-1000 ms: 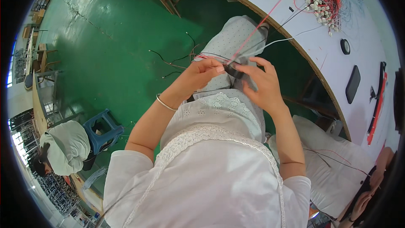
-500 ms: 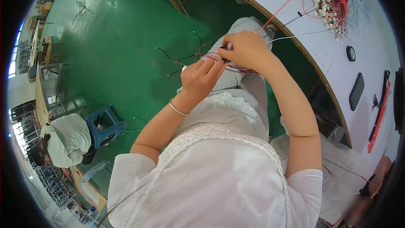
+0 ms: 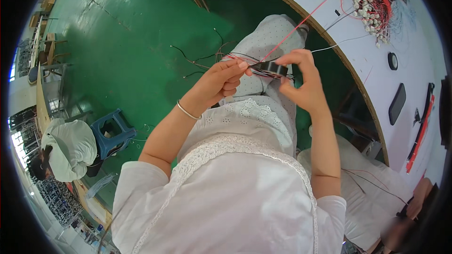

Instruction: Assembling and taping wire harnesses at a production workstation.

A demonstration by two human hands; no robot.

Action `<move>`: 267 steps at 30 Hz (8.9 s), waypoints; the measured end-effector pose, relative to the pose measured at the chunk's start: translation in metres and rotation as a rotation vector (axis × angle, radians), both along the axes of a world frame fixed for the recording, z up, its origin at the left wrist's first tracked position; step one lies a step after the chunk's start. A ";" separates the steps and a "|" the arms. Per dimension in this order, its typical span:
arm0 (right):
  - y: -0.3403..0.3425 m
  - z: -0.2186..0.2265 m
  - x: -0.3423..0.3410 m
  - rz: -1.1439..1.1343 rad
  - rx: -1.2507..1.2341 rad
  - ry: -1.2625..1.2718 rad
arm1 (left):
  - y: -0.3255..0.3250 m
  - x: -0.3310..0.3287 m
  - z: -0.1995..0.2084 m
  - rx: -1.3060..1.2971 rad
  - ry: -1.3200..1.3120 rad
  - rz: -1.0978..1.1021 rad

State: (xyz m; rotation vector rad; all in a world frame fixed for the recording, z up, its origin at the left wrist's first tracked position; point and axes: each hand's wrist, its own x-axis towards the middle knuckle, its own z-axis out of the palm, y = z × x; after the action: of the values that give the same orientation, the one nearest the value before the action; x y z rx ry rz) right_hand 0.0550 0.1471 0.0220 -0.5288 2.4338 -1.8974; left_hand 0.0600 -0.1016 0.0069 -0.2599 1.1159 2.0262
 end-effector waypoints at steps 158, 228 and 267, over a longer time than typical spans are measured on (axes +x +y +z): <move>-0.040 -0.045 0.089 -0.568 -0.144 -0.249 | 0.048 0.027 0.012 -0.600 0.364 -0.127; -0.104 -0.005 0.050 -0.155 -0.923 -0.461 | -0.014 0.071 0.046 -0.741 0.696 0.056; 0.004 0.011 0.474 -1.229 -0.742 -0.234 | 0.252 -0.101 0.080 0.771 -0.233 -0.036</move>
State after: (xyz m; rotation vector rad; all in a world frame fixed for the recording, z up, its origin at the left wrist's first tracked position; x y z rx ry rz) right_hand 0.5291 0.1508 0.0330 1.4826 1.8628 -2.9269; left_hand -0.0412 0.1499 0.0868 -0.0702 0.1528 2.1644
